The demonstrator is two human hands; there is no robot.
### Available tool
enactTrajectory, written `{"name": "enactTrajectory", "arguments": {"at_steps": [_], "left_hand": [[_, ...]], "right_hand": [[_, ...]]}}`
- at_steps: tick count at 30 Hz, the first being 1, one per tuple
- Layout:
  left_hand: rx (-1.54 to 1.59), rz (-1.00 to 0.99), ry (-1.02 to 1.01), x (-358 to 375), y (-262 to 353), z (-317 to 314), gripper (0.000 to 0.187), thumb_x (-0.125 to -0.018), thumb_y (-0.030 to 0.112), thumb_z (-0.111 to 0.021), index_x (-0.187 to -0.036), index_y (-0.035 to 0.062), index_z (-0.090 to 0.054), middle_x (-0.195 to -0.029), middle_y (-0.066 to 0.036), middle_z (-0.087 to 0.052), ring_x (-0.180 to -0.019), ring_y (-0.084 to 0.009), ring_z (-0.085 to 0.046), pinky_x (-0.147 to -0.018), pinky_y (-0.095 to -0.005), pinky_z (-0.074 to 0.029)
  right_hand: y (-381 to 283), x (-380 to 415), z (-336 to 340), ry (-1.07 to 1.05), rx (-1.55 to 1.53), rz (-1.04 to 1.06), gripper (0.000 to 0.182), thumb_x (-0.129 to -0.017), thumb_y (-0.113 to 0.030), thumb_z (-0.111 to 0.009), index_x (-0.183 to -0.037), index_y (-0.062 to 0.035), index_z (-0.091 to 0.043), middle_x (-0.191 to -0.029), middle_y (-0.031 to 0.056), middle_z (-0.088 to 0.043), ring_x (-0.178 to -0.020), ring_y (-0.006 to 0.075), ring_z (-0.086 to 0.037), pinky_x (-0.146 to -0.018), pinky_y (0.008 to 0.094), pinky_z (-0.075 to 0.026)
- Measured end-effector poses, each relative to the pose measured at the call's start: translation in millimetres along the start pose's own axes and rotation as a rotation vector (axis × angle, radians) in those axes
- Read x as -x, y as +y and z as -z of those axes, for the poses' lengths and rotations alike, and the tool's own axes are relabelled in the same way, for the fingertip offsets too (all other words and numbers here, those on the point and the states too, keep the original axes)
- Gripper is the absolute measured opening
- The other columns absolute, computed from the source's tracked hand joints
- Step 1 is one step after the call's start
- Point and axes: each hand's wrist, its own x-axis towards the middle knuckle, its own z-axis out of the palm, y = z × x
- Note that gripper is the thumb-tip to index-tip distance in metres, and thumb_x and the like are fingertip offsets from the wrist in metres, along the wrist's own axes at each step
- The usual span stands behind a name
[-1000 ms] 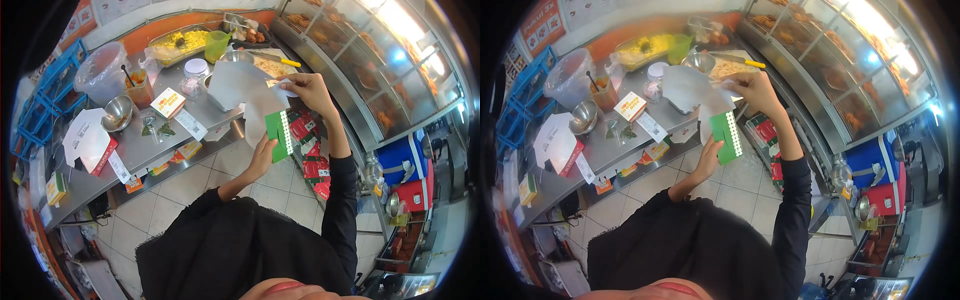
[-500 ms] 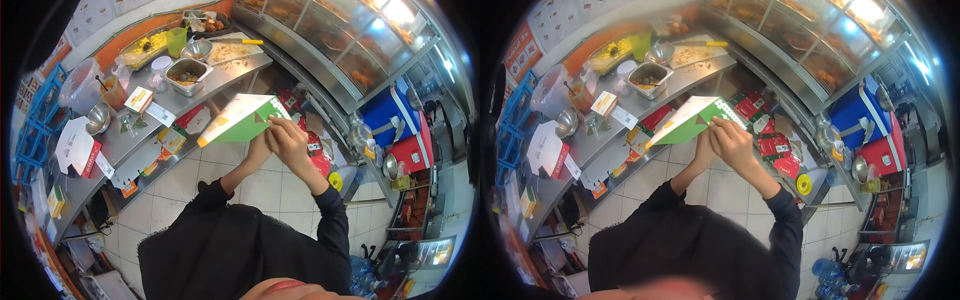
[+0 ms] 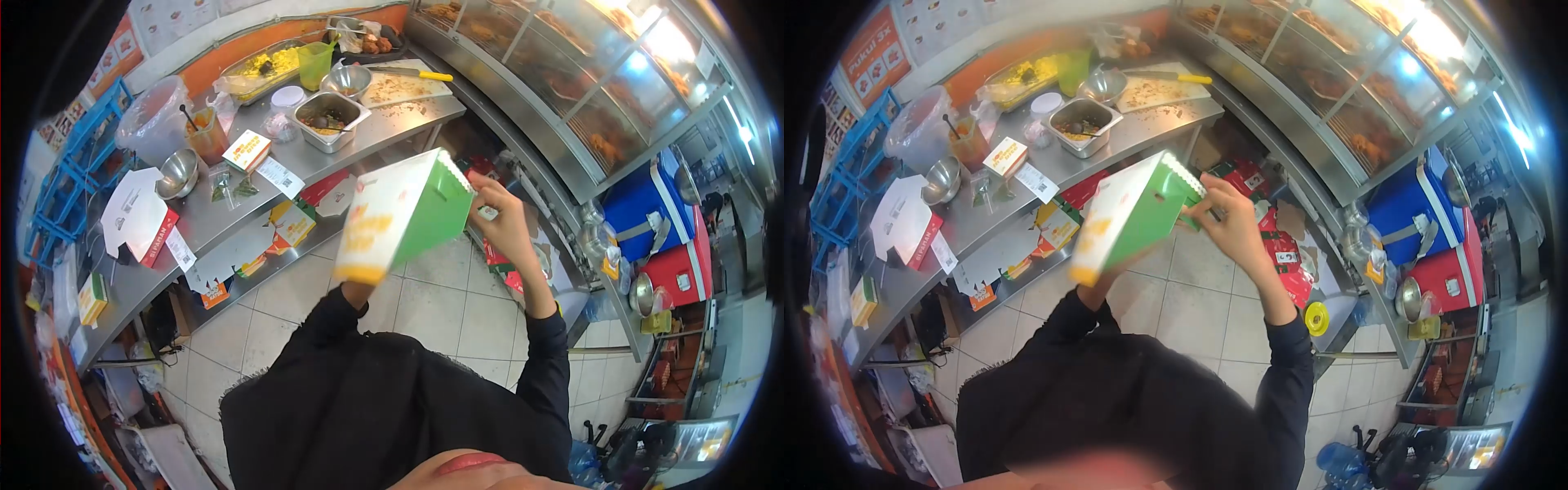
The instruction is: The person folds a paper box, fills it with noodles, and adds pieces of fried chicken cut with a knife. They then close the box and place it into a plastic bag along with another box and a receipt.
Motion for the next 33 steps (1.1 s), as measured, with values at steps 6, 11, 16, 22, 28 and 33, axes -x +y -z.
{"name": "enactTrajectory", "arguments": {"at_steps": [6,11,16,22,28,33], "left_hand": [[0.403,0.397,-0.311,-48,11,25,0.028,-0.079,0.02,-0.056,-0.096,-0.0017,-0.05,-0.081,-0.008,-0.056,-0.08,-0.0127,-0.055,-0.063,-0.0236,-0.047],[0.375,0.317,-0.389,-61,-15,43,0.031,-0.076,0.019,-0.059,-0.099,0.0001,-0.05,-0.081,-0.005,-0.056,-0.078,-0.0104,-0.055,-0.064,-0.0243,-0.046],[0.338,0.311,-0.407,-82,-28,63,0.039,-0.074,0.015,-0.061,-0.109,0.0045,-0.047,-0.09,-0.008,-0.059,-0.083,-0.012,-0.056,-0.072,-0.0246,-0.045],[-0.077,0.161,-0.046,-29,-53,141,0.038,-0.07,0.02,-0.065,-0.103,0.0046,-0.055,-0.093,-0.01,-0.059,-0.081,-0.0201,-0.056,-0.073,-0.0293,-0.045],[0.413,0.953,-0.27,55,-159,145,0.038,-0.081,0.037,-0.047,-0.098,0.0041,-0.053,-0.1,-0.006,-0.052,-0.092,-0.013,-0.049,-0.077,-0.0269,-0.041],[0.602,1.144,-0.395,51,-155,155,0.03,-0.079,0.03,-0.051,-0.096,0.0054,-0.057,-0.071,-0.002,-0.05,-0.062,-0.0047,-0.045,-0.051,-0.0191,-0.035]], "right_hand": [[7,-33,-7,-0.251,-0.173,-0.288,0.015,-0.071,-0.006,-0.061,-0.081,0.0004,-0.052,-0.091,0.012,-0.059,-0.085,0.017,-0.057,-0.07,0.0288,-0.047],[20,-67,-29,-0.408,-0.2,-0.334,0.037,-0.073,-0.017,-0.061,-0.095,0.0008,-0.036,-0.103,0.0149,-0.05,-0.081,0.0194,-0.056,-0.07,0.0287,-0.045],[42,-99,-58,-0.368,-0.193,-0.421,0.054,-0.071,-0.022,-0.064,-0.102,-0.0004,-0.026,-0.094,0.0133,-0.051,-0.075,0.0159,-0.054,-0.064,0.0271,-0.044],[103,-48,-67,-0.386,-0.553,-0.936,0.051,-0.076,-0.02,-0.058,-0.116,-0.0041,-0.03,-0.085,0.0048,-0.046,-0.069,0.0104,-0.048,-0.055,0.0237,-0.045],[122,49,-130,-0.54,-0.872,-1.256,0.043,-0.076,-0.012,-0.056,-0.113,-0.0079,-0.035,-0.079,-0.0006,-0.043,-0.065,0.007,-0.044,-0.054,0.0205,-0.043],[128,34,-150,-0.58,-1.111,-1.262,0.038,-0.075,-0.01,-0.057,-0.11,-0.01,-0.041,-0.084,-0.0009,-0.047,-0.07,0.0064,-0.046,-0.057,0.0202,-0.042]]}}
